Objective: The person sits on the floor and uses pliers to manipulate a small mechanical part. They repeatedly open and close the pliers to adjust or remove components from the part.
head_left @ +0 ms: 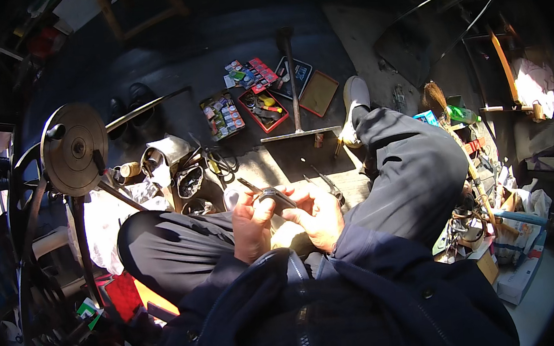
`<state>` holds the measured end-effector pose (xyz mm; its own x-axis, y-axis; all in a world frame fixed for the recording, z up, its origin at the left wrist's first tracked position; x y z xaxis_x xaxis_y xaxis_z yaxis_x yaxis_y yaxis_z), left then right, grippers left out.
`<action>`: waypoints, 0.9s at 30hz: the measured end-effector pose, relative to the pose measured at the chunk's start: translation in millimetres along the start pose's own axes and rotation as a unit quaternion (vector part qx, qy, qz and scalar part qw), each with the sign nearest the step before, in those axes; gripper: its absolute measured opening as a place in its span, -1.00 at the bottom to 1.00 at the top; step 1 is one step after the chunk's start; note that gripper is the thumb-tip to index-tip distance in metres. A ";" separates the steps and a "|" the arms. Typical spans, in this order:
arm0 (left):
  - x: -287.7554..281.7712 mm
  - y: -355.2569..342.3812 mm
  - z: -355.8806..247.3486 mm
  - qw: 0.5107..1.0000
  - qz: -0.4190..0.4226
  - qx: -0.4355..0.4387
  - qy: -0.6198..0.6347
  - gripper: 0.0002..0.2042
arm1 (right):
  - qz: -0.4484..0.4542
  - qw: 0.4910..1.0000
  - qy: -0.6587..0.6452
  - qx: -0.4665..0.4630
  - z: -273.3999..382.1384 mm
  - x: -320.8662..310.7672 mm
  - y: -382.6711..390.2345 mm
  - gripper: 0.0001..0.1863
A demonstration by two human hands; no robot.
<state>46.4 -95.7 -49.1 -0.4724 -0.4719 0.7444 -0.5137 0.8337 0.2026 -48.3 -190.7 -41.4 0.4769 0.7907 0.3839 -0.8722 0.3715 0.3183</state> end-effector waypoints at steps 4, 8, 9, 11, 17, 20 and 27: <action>-6.1 1.2 2.8 1.000 -0.014 -0.003 0.003 -0.72 | -0.009 1.000 -0.002 -0.011 -6.7 -1.1 0.4 -0.76; -10.4 2.1 5.6 0.999 -0.026 -0.022 -0.020 -0.72 | -0.014 0.998 0.056 -0.004 -8.7 -3.9 -0.3 -0.75; -9.7 2.0 5.5 0.999 -0.024 -0.018 -0.020 -0.72 | -0.012 0.999 0.050 0.005 -10.8 -4.5 -0.8 -0.74; -11.2 2.6 5.6 0.999 -0.034 -0.018 -0.031 -0.71 | -0.010 0.999 0.041 0.028 -15.1 -5.9 -1.4 -0.72; -10.7 3.6 1.5 0.999 -0.019 -0.007 -0.042 -0.70 | 0.016 0.999 0.012 0.027 -13.7 0.1 -0.9 -0.71; -12.5 4.0 3.8 0.998 -0.026 -0.027 -0.047 -0.71 | 0.017 1.000 0.000 0.025 -13.0 1.4 -1.4 -0.72; -9.4 2.3 5.3 0.998 -0.024 -0.016 -0.047 -0.73 | 0.022 0.999 -0.023 0.026 -22.0 -3.6 -0.6 -0.75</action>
<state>45.9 -90.8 -59.0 -0.5132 -0.5355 0.6707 -0.5158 0.8170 0.2577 -52.0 -183.0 -62.0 0.4440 0.7822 0.4371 -0.8860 0.3103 0.3446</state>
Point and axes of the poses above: each hand's wrist, its own y-axis away from the middle knuckle, its own x-axis out of the palm, z = x × y, the point moved 9 cm from there along -y, towards the middle knuckle, and after that the axes turned 13 degrees about z, right-handed, at the moved point
